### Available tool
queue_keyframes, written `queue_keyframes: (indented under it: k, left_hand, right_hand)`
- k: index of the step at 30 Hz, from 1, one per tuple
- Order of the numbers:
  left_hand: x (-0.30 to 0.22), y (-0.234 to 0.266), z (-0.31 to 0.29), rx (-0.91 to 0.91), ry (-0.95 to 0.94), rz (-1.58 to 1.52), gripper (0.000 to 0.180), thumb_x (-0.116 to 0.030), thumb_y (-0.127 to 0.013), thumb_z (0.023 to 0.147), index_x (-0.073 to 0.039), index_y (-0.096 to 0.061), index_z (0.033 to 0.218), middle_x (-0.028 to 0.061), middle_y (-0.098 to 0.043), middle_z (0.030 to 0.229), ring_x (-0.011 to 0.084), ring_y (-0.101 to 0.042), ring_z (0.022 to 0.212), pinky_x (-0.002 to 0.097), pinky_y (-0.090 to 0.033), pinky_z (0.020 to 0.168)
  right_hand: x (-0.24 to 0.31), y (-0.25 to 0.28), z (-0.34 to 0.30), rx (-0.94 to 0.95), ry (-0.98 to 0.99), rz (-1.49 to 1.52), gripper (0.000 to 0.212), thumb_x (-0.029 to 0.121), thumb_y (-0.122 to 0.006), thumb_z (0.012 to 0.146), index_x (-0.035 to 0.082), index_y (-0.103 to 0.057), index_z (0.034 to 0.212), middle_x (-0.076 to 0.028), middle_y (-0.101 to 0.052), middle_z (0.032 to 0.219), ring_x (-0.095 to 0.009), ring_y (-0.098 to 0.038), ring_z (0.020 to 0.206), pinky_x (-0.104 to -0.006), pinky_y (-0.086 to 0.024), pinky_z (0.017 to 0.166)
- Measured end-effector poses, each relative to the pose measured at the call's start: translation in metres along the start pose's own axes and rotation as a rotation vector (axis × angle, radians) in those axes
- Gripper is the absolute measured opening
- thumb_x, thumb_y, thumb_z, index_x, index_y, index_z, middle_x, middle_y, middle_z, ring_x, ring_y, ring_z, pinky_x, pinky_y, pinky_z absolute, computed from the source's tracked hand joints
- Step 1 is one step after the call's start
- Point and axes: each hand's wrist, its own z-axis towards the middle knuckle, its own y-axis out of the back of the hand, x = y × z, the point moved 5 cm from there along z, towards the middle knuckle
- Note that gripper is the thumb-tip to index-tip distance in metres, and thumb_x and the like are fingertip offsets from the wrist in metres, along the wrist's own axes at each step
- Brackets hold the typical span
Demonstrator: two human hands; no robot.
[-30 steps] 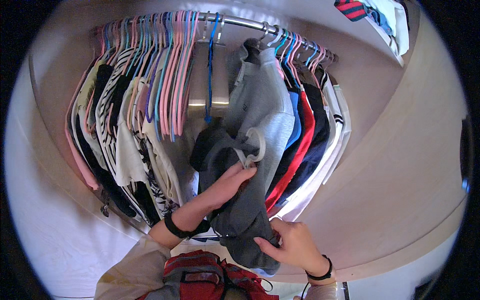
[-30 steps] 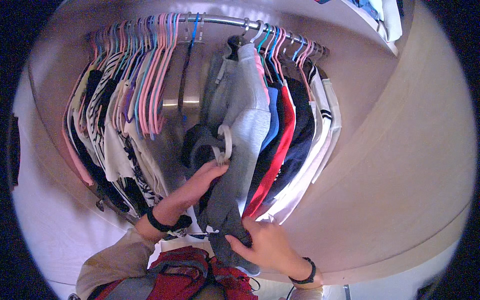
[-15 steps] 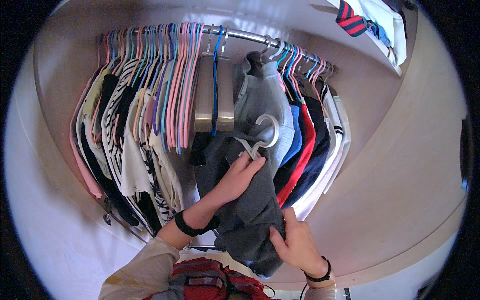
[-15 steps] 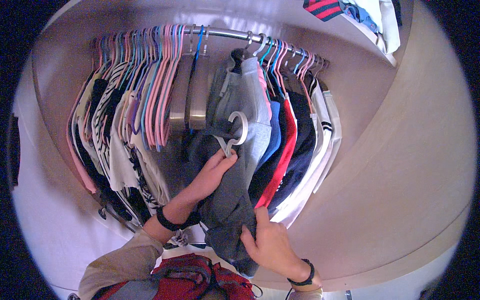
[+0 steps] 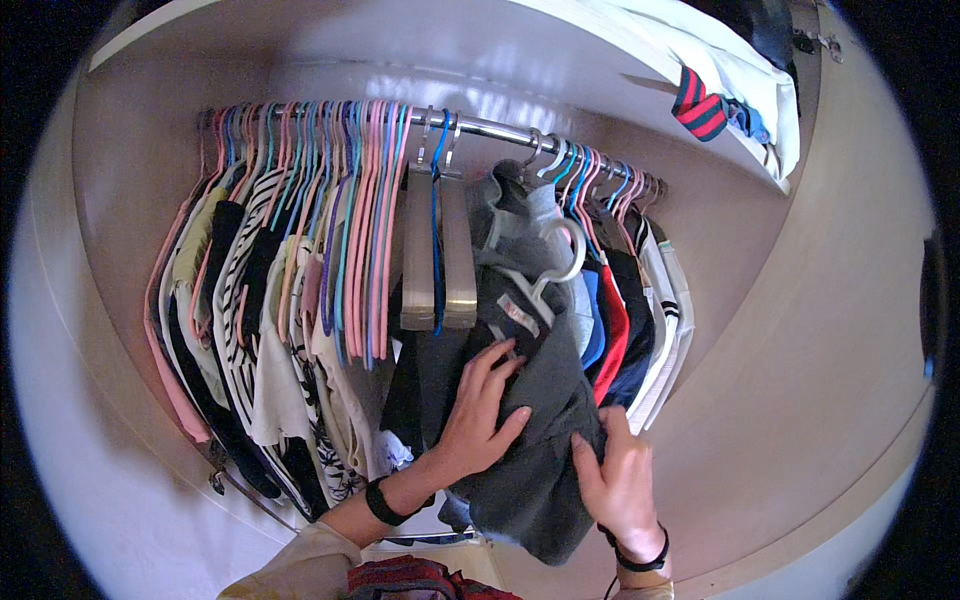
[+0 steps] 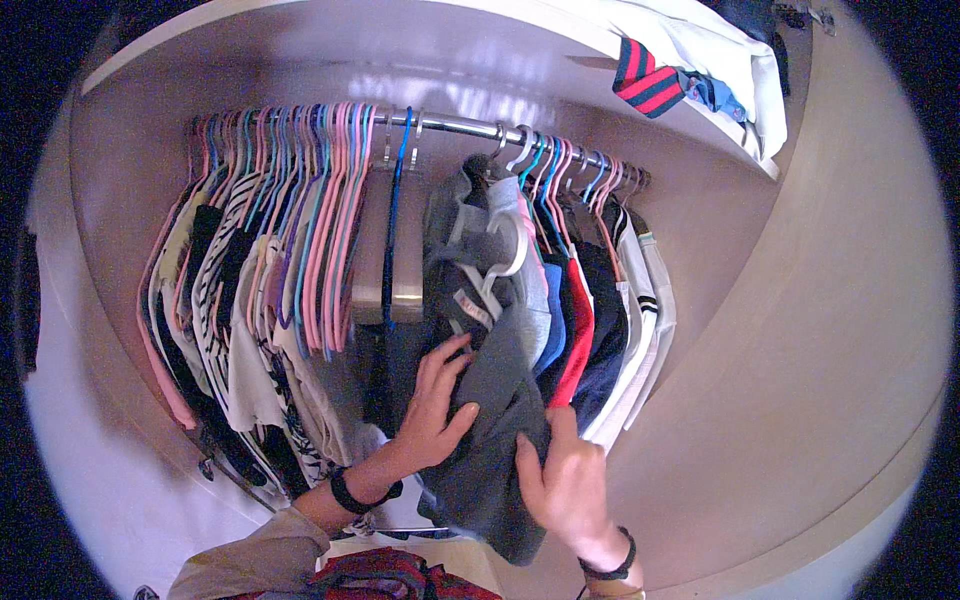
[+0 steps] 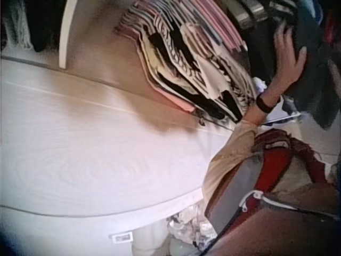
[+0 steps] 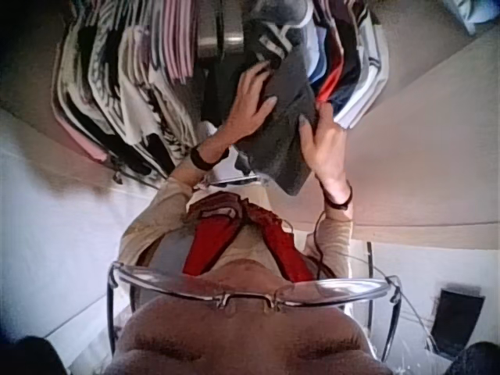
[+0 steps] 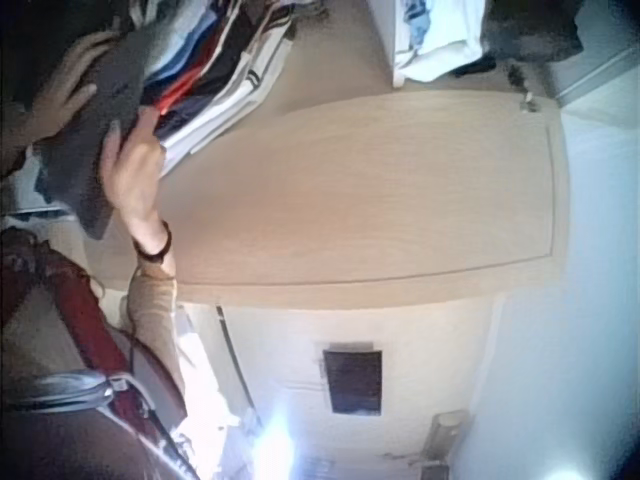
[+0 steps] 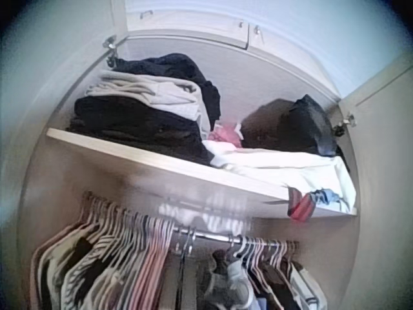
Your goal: The person takes hangers out of a closet, places them on a bed, and begins folding a black garment and a yellow garment.
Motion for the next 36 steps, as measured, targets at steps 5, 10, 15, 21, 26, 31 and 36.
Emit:
queue_keyframes:
  k: [5,10,15,21,26,31,36]
  left_hand:
    - [0.017,-0.009,-0.005,0.036,0.066,0.083,0.066,-0.02,-0.056,0.084,0.006,-0.025,0.135,0.0238,-0.017,0.143,0.0424,-0.019,0.132,0.0482,-0.018,0.108]
    - [0.036,-0.009,-0.009,0.037,0.11,0.068,0.07,-0.023,-0.055,0.085,0.007,-0.019,0.137,0.0249,-0.014,0.144,0.0425,-0.016,0.134,0.048,-0.016,0.109]
    - [0.04,-0.004,-0.008,0.03,0.156,0.057,0.076,-0.013,-0.056,0.081,0.007,-0.012,0.139,0.0247,-0.011,0.146,0.0402,-0.014,0.135,0.0437,-0.013,0.111]
    - [0.048,-0.003,-0.011,0.035,0.194,0.069,0.076,-0.015,-0.056,0.082,0.007,-0.011,0.14,0.0266,-0.01,0.146,0.04,-0.013,0.135,0.0433,-0.013,0.111]
    - [0.059,-0.003,-0.013,0.067,0.211,0.094,0.076,-0.019,-0.056,0.084,0.007,-0.012,0.14,0.0288,-0.013,0.144,0.0406,-0.015,0.135,0.0434,-0.013,0.111]
    - [0.065,-0.005,-0.014,0.081,0.203,0.086,0.078,-0.027,-0.056,0.087,0.007,-0.011,0.14,0.0294,-0.013,0.144,0.0421,-0.016,0.134,0.0473,-0.016,0.109]
    - [0.069,-0.007,-0.016,0.082,0.19,0.068,0.079,-0.028,-0.056,0.086,0.007,-0.01,0.14,0.0305,-0.013,0.144,0.0427,-0.017,0.134,0.0466,-0.017,0.109]
  right_hand:
    - [0.006,-0.001,0.027,-0.089,0.081,0.003,0.021,0.006,-0.057,0.08,-0.006,-0.048,0.094,-0.026,-0.055,0.061,-0.043,-0.058,0.059,-0.046,-0.044,0.05]
    - [0.015,-0.008,0.054,-0.128,0.086,-0.032,0.02,0.006,-0.056,0.08,-0.008,-0.048,0.091,-0.028,-0.053,0.061,-0.045,-0.057,0.06,-0.0483,-0.042,0.052]
    - [0.016,-0.009,0.084,-0.172,0.098,-0.039,0.019,0.008,-0.056,0.081,-0.008,-0.047,0.087,-0.03,-0.053,0.063,-0.047,-0.056,0.066,-0.05,-0.043,0.057]
    - [0.023,-0.013,0.117,-0.215,0.115,-0.098,0.021,0.011,-0.057,0.08,-0.008,-0.049,0.086,-0.031,-0.054,0.065,-0.048,-0.056,0.068,-0.0502,-0.044,0.06]
    - [0.022,-0.019,0.14,-0.247,0.084,-0.165,0.024,0.015,-0.058,0.08,-0.008,-0.052,0.083,-0.032,-0.056,0.067,-0.047,-0.058,0.071,-0.0506,-0.045,0.065]
    - [0.018,-0.024,0.162,-0.265,0.075,-0.209,0.026,0.017,-0.058,0.079,-0.009,-0.053,0.08,-0.033,-0.057,0.072,-0.048,-0.058,0.074,-0.0509,-0.047,0.07]
    - [0.017,-0.03,0.177,-0.258,0.009,-0.273,0.028,0.019,-0.058,0.08,-0.01,-0.055,0.079,-0.033,-0.058,0.075,-0.047,-0.059,0.078,-0.0505,-0.047,0.075]
